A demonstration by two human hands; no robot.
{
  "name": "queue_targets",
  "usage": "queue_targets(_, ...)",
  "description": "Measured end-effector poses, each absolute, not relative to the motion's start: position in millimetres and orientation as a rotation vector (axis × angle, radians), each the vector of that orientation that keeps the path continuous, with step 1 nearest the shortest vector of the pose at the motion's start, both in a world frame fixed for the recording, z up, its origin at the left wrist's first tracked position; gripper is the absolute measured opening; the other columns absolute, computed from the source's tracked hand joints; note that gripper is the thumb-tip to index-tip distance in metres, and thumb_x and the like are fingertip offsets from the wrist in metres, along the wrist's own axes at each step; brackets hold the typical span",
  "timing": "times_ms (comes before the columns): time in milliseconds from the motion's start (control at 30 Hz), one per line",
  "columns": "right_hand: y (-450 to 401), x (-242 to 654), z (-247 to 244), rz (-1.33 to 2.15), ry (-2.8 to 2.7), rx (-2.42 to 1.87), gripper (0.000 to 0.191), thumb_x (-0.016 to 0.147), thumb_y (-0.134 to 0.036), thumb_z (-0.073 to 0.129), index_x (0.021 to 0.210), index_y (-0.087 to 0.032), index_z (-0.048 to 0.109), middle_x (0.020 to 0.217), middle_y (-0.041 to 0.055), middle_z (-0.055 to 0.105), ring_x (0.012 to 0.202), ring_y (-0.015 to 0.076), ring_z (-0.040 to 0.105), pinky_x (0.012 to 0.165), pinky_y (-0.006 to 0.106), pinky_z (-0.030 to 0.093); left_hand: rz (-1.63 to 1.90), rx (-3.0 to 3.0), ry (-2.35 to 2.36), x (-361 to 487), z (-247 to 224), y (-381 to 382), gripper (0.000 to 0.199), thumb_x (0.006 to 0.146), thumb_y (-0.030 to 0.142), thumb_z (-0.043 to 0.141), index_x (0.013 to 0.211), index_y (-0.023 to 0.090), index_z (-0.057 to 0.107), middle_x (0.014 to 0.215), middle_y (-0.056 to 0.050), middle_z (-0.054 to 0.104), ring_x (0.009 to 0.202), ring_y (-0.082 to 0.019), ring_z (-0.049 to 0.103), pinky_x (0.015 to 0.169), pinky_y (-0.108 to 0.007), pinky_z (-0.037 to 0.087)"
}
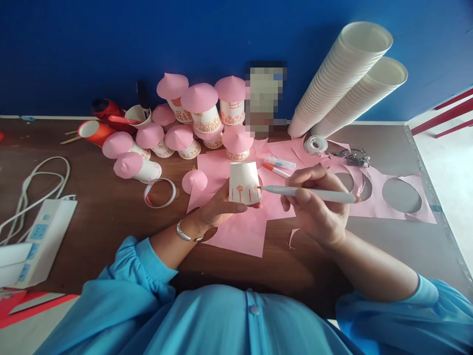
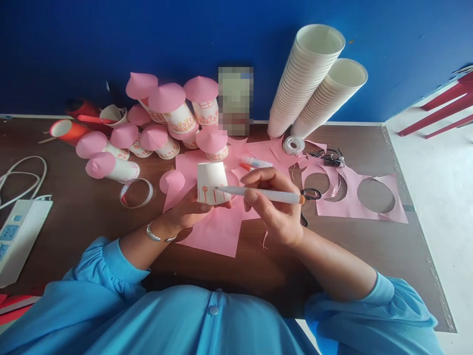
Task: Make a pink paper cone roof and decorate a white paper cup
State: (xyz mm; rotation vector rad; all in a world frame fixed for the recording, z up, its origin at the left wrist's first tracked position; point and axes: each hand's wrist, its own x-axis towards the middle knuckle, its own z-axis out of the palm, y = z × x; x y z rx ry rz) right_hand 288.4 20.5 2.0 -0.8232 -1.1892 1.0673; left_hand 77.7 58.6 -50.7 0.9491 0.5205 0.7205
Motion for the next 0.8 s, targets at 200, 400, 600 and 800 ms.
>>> queue_targets(200, 13.9, 288.2, -1.3, 0.915, -1.489, -0.799, 0.008, 0.089, -0.021, 0.074, 0.095, -0.024, 0.068, 0.079, 0.0033, 0.069, 0.070, 0.0204, 0.068, 0.061, 0.036, 0.054, 0.704, 0.913, 0.514, 79.5, -52.1, 58.5, 0.047, 0.073, 0.042, 0.087, 0.111, 0.023, 0.067, 0.099, -0.005, 0.071, 0.096, -0.025, 0.070, 0.092, -0.045, 0.058)
queue_targets(400, 15.2, 290.4, -1.4, 0.822, -1.604, -0.810, 0.016, 0.096, -0.020, 0.062, 0.110, -0.022, 0.069, 0.087, 0.0078, 0.074, 0.074, 0.0215, 0.070, 0.064, 0.038, 0.056, 0.709, 0.921, 0.501, 76.7, -57.5, 59.5, 0.047, 0.073, 0.044, 0.087, 0.110, 0.022, 0.067, 0.101, -0.007, 0.071, 0.096, -0.026, 0.070, 0.092, -0.048, 0.057)
queue_targets(600, 17.0, 285.1, -1.6, 0.667, -1.678, -0.800, 0.020, 0.089, -0.010, 0.068, 0.104, -0.024, 0.069, 0.081, 0.0049, 0.072, 0.073, 0.0206, 0.071, 0.059, 0.034, 0.057, 0.687, 0.960, 0.537, 72.8, -59.2, 58.1, 0.046, 0.076, 0.039, 0.086, 0.114, 0.021, 0.066, 0.107, -0.008, 0.073, 0.103, -0.027, 0.069, 0.094, -0.045, 0.054)
queue_targets(800, 15.5, 280.9, -0.9, 0.538, -1.756, -0.895, 0.022, 0.086, -0.008, 0.066, 0.098, -0.026, 0.064, 0.072, 0.0012, 0.069, 0.061, 0.0176, 0.068, 0.051, 0.029, 0.052, 0.703, 0.938, 0.592, 74.3, -56.9, 57.3, 0.057, 0.074, 0.034, 0.089, 0.124, 0.023, 0.062, 0.114, -0.009, 0.073, 0.107, -0.027, 0.068, 0.090, -0.040, 0.054)
